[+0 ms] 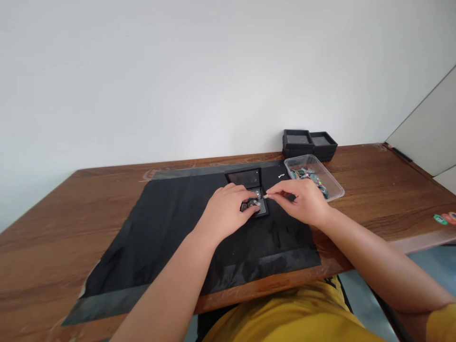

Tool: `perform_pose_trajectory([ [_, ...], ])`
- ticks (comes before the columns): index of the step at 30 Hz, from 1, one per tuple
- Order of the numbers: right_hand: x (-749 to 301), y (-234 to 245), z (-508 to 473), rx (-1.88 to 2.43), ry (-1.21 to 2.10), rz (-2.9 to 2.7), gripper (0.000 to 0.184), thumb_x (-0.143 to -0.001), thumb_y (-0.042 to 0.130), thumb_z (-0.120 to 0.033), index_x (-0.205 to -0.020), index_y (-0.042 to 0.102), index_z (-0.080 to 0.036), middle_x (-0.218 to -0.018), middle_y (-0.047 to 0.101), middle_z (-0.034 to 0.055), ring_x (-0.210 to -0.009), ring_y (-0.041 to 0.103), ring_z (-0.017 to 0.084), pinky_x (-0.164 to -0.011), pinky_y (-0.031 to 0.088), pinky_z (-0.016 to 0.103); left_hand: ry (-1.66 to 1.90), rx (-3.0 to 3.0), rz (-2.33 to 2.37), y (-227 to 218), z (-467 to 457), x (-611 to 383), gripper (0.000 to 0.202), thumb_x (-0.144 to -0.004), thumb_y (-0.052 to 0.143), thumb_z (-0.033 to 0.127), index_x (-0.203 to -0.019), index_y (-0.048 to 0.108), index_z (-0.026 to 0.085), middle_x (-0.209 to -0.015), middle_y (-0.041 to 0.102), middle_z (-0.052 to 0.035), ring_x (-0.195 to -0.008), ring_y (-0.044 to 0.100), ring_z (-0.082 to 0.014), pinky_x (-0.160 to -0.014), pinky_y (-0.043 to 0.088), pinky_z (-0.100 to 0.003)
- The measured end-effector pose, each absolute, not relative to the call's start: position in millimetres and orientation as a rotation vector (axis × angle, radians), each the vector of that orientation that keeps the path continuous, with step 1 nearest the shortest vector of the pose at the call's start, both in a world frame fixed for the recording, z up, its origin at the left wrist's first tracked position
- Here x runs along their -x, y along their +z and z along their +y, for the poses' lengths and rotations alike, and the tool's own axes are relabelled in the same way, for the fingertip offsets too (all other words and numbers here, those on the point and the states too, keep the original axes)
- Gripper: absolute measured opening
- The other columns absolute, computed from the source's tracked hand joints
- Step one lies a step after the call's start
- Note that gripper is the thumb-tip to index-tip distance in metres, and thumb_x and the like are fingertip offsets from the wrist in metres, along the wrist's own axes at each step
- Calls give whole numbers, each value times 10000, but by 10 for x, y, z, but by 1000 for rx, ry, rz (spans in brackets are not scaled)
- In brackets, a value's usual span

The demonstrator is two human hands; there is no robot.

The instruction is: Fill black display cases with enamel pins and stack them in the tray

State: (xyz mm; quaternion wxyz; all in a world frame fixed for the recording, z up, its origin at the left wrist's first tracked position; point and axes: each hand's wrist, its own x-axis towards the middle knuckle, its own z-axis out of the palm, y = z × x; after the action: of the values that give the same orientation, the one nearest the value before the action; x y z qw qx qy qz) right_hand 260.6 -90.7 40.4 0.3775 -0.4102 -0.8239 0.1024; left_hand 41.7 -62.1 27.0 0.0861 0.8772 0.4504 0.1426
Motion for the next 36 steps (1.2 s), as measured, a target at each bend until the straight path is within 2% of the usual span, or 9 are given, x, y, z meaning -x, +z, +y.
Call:
perform_pose_trajectory([
  [8,-2601,400,-908,1048,226,-2110,107,-916,642,-196,-926,746,-219,-891,797,-5,-744,737,143,-645,509,220,429,-2604,1301,240,-606,-413,182,-908,646,365,-916,778,240,-927,732,-45,-924,618,-268,-838,462,-407],
  [14,-2602,400,-913,1059,240,-2111,107,-914,639,-194,-920,743,-220,-894,795,-1,-753,730,140,-653,500,220,415,-2611,1304,260,-636,-483,167,-898,653,351,-831,735,223,-846,709,-34,-881,605,-261,-792,443,-394],
  [20,-2607,408,-910,1071,246,-2144,78,-899,659,-204,-885,736,-210,-811,774,-1,-696,699,131,-624,461,220,394,-2634,1381,289,-683,-577,180,-889,645,329,-763,685,207,-811,683,-41,-881,605,-270,-745,430,-384],
  [26,-2614,405,-900,1067,266,-2173,127,-873,631,-138,-865,735,-211,-843,779,4,-745,710,141,-660,470,224,388,-2625,1446,293,-699,-603,234,-890,628,327,-686,624,211,-773,666,-42,-851,599,-265,-715,430,-377],
  [32,-2639,389,-888,1070,277,-2220,140,-851,633,-111,-846,727,-215,-830,776,-7,-722,710,138,-664,488,226,431,-2607,1500,271,-681,-595,225,-885,605,302,-678,609,215,-768,677,-53,-832,604,-270,-717,455,-390],
  [36,-2651,385,-877,919,261,-2230,144,-881,626,-121,-860,725,-224,-869,790,-6,-801,738,154,-747,526,250,568,-2511,1375,298,-656,-534,167,-885,598,328,-785,664,213,-790,689,-56,-828,614,-269,-748,485,-409],
])
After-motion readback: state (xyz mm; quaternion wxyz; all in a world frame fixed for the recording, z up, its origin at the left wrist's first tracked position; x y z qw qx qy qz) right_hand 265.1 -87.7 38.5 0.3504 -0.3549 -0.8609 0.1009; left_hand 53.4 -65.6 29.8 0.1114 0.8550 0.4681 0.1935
